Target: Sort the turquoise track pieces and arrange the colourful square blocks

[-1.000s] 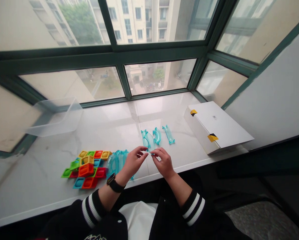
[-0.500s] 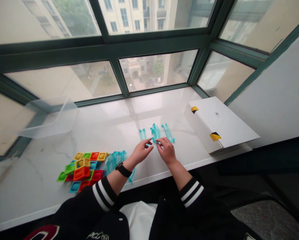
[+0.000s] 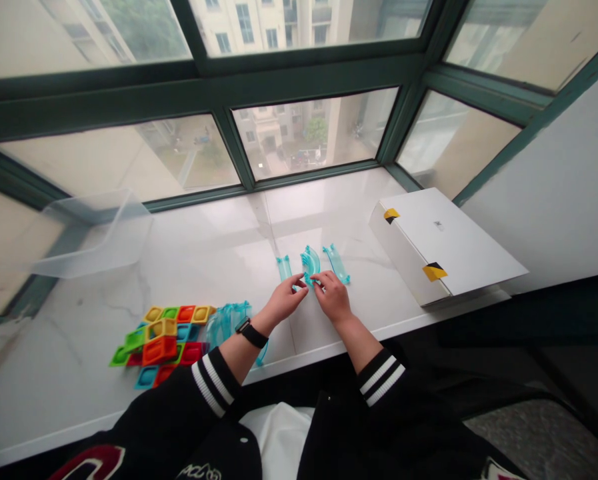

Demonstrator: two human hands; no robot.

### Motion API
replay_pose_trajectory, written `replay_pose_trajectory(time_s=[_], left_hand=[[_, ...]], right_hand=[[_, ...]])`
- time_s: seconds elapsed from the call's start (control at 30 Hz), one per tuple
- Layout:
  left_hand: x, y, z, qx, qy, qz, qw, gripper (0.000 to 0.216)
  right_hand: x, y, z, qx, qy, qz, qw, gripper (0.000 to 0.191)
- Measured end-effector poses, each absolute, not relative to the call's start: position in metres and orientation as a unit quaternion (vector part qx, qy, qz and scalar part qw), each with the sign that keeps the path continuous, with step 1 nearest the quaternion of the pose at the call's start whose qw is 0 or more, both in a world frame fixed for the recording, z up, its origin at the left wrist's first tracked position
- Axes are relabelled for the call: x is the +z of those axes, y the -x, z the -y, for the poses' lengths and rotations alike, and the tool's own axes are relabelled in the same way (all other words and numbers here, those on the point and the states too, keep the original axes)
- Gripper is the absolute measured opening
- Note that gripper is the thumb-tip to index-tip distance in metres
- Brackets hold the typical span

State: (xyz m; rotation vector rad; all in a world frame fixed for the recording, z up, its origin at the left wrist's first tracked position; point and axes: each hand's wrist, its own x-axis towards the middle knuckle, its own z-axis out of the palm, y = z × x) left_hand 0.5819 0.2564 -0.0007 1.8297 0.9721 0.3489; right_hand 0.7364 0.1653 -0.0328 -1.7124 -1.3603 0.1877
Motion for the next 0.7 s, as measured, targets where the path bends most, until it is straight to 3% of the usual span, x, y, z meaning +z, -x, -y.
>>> replay_pose_trajectory(time_s=[0.7], left_hand=[[-0.0037,-0.5809,-0.2559,0.147,-0.754,-0.401,0.499,0.053]], right_hand=[[-0.0360,-0.7378,-0.1640,0.092,0.690,0.555,0.454,0.021]])
